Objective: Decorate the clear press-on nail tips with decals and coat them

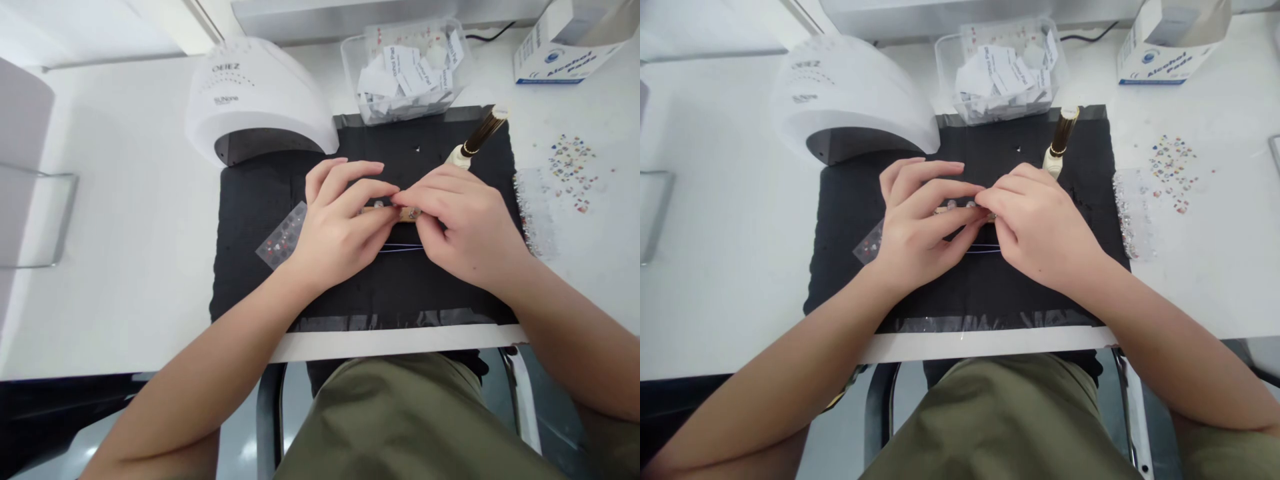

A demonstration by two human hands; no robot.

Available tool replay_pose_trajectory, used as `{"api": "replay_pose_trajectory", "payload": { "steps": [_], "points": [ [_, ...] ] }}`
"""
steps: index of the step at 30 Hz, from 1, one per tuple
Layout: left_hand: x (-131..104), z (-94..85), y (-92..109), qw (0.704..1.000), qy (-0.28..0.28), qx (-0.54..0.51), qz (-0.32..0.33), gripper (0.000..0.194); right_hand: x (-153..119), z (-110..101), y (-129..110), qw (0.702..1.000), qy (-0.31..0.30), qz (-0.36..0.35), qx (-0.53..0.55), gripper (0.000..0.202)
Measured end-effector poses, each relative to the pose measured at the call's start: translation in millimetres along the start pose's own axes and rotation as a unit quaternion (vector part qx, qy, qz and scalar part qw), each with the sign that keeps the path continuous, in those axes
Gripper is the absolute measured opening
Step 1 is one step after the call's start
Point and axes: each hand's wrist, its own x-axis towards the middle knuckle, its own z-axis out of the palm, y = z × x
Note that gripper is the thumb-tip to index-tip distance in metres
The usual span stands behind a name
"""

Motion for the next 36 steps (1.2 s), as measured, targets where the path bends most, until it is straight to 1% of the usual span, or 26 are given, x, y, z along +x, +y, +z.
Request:
{"api": "replay_pose_trajectory", "payload": {
  "steps": [6, 9, 12, 14, 16, 18, 20, 22, 23, 24, 25, 26, 27, 29, 31, 33, 36],
  "points": [
    [-2.3, -2.9, -2.2, 1.000, -0.017, -0.001, -0.015, 0.006, -1.0, 2.1, 2.2, 1.000, 0.005, -0.003, 0.004, 0.038],
    [-1.9, -4.1, 0.0, 0.999, -0.020, -0.027, -0.025, 0.010, -0.9, 1.6, 2.5, 1.000, 0.014, -0.011, 0.000, 0.036],
    [-0.6, -6.1, 3.8, 0.998, -0.033, -0.011, -0.045, 0.009, 0.1, -0.8, 0.4, 1.000, 0.006, 0.001, -0.006, 0.035],
    [0.6, -9.9, 6.0, 0.997, -0.050, 0.007, -0.056, 0.008, 0.9, -2.5, -1.6, 1.000, -0.006, 0.015, -0.021, 0.035],
    [1.6, -16.6, 5.3, 0.997, -0.057, 0.004, -0.049, 0.011, 1.3, -4.2, -2.9, 0.999, -0.001, 0.019, -0.038, 0.033],
    [1.5, -25.6, -1.1, 0.998, -0.052, -0.011, -0.029, 0.021, 1.2, -6.5, -3.5, 0.999, 0.015, 0.020, -0.049, 0.029],
    [-0.5, -34.8, -13.8, 0.997, -0.070, -0.020, -0.022, 0.036, 0.9, -10.4, -3.4, 0.998, 0.025, 0.033, -0.050, 0.026],
    [-4.3, -42.0, -30.1, 0.992, -0.111, -0.035, -0.054, 0.060, 0.4, -15.4, -2.7, 0.997, 0.019, 0.064, -0.045, 0.025],
    [-6.6, -44.5, -38.1, 0.986, -0.139, -0.053, -0.074, 0.071, 0.1, -17.9, -2.1, 0.996, 0.012, 0.079, -0.040, 0.025],
    [-8.8, -46.3, -45.0, 0.980, -0.161, -0.072, -0.087, 0.081, -0.1, -20.0, -1.5, 0.995, 0.006, 0.093, -0.035, 0.026],
    [-10.7, -47.5, -50.3, 0.975, -0.169, -0.093, -0.107, 0.084, -0.4, -21.8, -0.8, 0.994, 0.001, 0.103, -0.030, 0.027],
    [-12.1, -48.1, -53.8, 0.965, -0.192, -0.119, -0.134, 0.081, -0.6, -22.9, -0.2, 0.994, -0.002, 0.109, -0.027, 0.029],
    [-12.8, -48.4, -55.5, 0.959, -0.201, -0.137, -0.147, 0.075, -0.7, -23.6, 0.3, 0.993, 0.002, 0.111, -0.026, 0.029],
    [-12.4, -48.6, -54.5, 0.948, -0.207, -0.163, -0.177, 0.062, -0.8, -23.6, 0.6, 0.993, 0.016, 0.111, -0.024, 0.029],
    [-10.5, -48.5, -50.6, 0.945, -0.205, -0.169, -0.190, 0.052, -0.7, -22.8, 0.0, 0.993, 0.033, 0.109, -0.022, 0.029],
    [-8.6, -48.7, -47.1, 0.943, -0.203, -0.175, -0.197, 0.050, -0.4, -22.0, -1.2, 0.992, 0.046, 0.114, -0.021, 0.029],
    [-7.3, -49.3, -44.9, 0.936, -0.177, -0.200, -0.228, 0.051, 0.1, -21.7, -3.4, 0.990, 0.069, 0.121, -0.016, 0.027]
  ]
}}
